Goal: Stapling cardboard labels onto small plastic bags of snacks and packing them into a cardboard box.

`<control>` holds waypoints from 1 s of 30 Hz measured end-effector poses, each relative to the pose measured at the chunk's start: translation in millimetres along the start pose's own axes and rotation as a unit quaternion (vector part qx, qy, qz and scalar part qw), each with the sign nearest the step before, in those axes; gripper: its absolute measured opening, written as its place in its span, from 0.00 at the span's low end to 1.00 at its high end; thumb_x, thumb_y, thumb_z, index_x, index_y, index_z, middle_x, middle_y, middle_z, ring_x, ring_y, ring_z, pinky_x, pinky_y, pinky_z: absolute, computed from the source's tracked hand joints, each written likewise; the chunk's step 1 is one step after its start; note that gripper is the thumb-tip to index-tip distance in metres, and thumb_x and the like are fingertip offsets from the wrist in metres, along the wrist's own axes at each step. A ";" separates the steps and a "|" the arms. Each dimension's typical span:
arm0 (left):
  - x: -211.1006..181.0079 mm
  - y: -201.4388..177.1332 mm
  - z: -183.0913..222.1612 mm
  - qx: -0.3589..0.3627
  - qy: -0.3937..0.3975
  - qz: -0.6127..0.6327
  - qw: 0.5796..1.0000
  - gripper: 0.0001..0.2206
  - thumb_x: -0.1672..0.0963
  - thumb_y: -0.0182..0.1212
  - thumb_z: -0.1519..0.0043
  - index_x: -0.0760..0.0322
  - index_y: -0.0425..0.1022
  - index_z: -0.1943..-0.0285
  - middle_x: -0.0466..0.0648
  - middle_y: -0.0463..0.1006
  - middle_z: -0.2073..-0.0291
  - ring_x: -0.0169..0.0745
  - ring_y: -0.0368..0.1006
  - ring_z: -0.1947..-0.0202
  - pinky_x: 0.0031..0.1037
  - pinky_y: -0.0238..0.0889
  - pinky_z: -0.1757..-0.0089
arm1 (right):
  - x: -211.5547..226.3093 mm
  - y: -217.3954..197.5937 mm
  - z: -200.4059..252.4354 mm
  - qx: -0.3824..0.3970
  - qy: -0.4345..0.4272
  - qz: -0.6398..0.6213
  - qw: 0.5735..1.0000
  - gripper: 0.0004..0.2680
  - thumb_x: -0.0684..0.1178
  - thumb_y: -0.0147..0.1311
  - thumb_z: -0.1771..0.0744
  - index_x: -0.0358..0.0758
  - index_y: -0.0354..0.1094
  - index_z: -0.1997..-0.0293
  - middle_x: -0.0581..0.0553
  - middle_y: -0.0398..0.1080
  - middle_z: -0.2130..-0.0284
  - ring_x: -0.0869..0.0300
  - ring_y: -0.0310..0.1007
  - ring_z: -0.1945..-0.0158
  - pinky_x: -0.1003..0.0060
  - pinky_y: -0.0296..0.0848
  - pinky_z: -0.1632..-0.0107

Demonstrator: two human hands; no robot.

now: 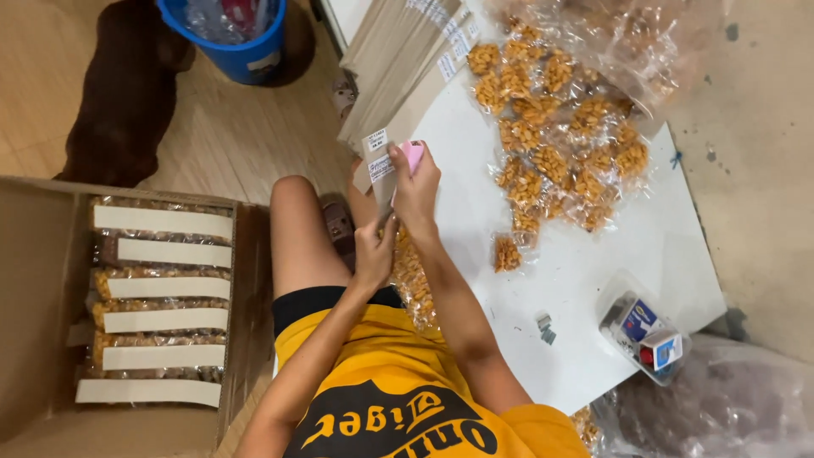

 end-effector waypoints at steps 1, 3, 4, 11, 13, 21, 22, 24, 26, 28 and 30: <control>5.2 0.9 -0.6 0.007 -0.005 -0.002 1.000 0.16 0.54 0.55 0.31 0.68 0.78 0.69 0.55 0.79 0.77 0.34 0.72 0.73 0.31 0.67 0.65 | 3.2 -2.3 0.2 0.012 -0.002 -0.015 1.000 0.18 0.70 0.55 0.34 0.46 0.62 0.65 0.49 0.66 0.79 0.61 0.63 0.72 0.63 0.64 0.63; 10.1 2.0 -3.8 0.017 -0.009 -0.004 1.000 0.16 0.53 0.56 0.31 0.68 0.79 0.67 0.56 0.80 0.75 0.31 0.72 0.70 0.32 0.68 0.64 | -10.6 -14.9 -7.8 0.022 -0.003 -0.029 0.999 0.17 0.70 0.57 0.34 0.47 0.62 0.66 0.52 0.65 0.78 0.63 0.63 0.71 0.66 0.64 0.62; 13.1 2.1 -6.5 0.019 -0.029 0.008 0.999 0.18 0.51 0.56 0.31 0.68 0.79 0.67 0.56 0.81 0.74 0.32 0.72 0.69 0.34 0.68 0.62 | -31.3 -24.5 -16.0 0.024 0.018 -0.003 1.000 0.14 0.63 0.61 0.35 0.47 0.64 0.57 0.47 0.70 0.73 0.60 0.70 0.67 0.64 0.70 0.61; 97.2 -13.4 -24.2 0.019 -0.131 0.059 0.989 0.18 0.51 0.59 0.33 0.59 0.76 0.77 0.40 0.72 0.81 0.29 0.64 0.75 0.24 0.59 0.68 | -138.9 -203.7 -34.5 -0.181 0.185 0.505 0.823 0.29 0.62 0.70 0.39 0.33 0.60 0.40 0.24 0.56 0.40 0.29 0.56 0.34 0.32 0.73 0.44; 71.0 -16.5 -29.5 0.021 -0.134 0.061 0.989 0.16 0.52 0.60 0.33 0.59 0.78 0.75 0.38 0.73 0.81 0.28 0.65 0.74 0.23 0.60 0.67 | -179.4 -220.9 -37.6 -0.187 0.184 0.516 0.816 0.26 0.60 0.69 0.39 0.37 0.60 0.43 0.30 0.62 0.46 0.33 0.65 0.41 0.35 0.75 0.49; 56.0 -19.5 -39.6 0.043 -0.155 0.112 0.981 0.17 0.50 0.51 0.31 0.62 0.80 0.64 0.42 0.77 0.71 0.32 0.69 0.64 0.28 0.66 0.57 | -10.3 -94.5 33.2 -0.015 0.050 0.246 0.968 0.10 0.45 0.57 0.34 0.34 0.68 0.49 0.31 0.76 0.61 0.36 0.77 0.54 0.46 0.75 0.49; 45.6 -18.4 -39.5 0.051 -0.157 0.127 0.978 0.23 0.43 0.46 0.32 0.58 0.76 0.69 0.39 0.72 0.76 0.29 0.67 0.71 0.22 0.63 0.62 | -9.5 -65.3 38.1 0.056 -0.121 0.180 0.975 0.12 0.50 0.63 0.37 0.44 0.73 0.51 0.44 0.77 0.61 0.48 0.77 0.54 0.56 0.73 0.47; 38.4 -18.3 -38.5 0.060 -0.161 0.140 0.975 0.29 0.37 0.42 0.32 0.53 0.72 0.74 0.36 0.67 0.81 0.27 0.65 0.77 0.17 0.60 0.68 | 1.1 -36.5 56.4 0.124 -0.285 0.105 0.945 0.14 0.54 0.69 0.41 0.55 0.78 0.52 0.57 0.78 0.62 0.59 0.77 0.55 0.67 0.72 0.46; 41.6 -21.8 -39.0 0.068 -0.145 0.077 0.984 0.19 0.48 0.62 0.35 0.58 0.73 0.77 0.36 0.69 0.82 0.29 0.63 0.77 0.21 0.59 0.69 | 31.2 -27.9 63.1 0.102 -0.336 0.120 0.928 0.06 0.46 0.62 0.36 0.52 0.77 0.57 0.57 0.79 0.64 0.60 0.79 0.58 0.67 0.76 0.49; 40.0 -24.9 -37.8 0.052 -0.146 0.079 0.985 0.17 0.49 0.63 0.36 0.58 0.73 0.76 0.37 0.70 0.81 0.29 0.64 0.76 0.21 0.60 0.68 | 12.1 -24.6 46.9 0.187 -0.209 0.043 0.959 0.08 0.47 0.66 0.38 0.47 0.74 0.57 0.50 0.79 0.63 0.55 0.79 0.56 0.59 0.73 0.46; 50.0 -26.0 -32.4 0.041 -0.153 0.083 0.984 0.16 0.50 0.63 0.36 0.59 0.74 0.75 0.37 0.71 0.81 0.29 0.64 0.75 0.21 0.61 0.68 | 1.7 -21.2 41.3 0.266 -0.069 -0.032 0.961 0.13 0.49 0.70 0.40 0.41 0.70 0.58 0.42 0.80 0.61 0.50 0.78 0.54 0.52 0.70 0.42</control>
Point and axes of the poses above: each hand's wrist, its own z-axis away from the middle knuckle, its own y-axis out of the palm, x = y × z, the point moved 9 cm from there along -z, towards the middle knuckle
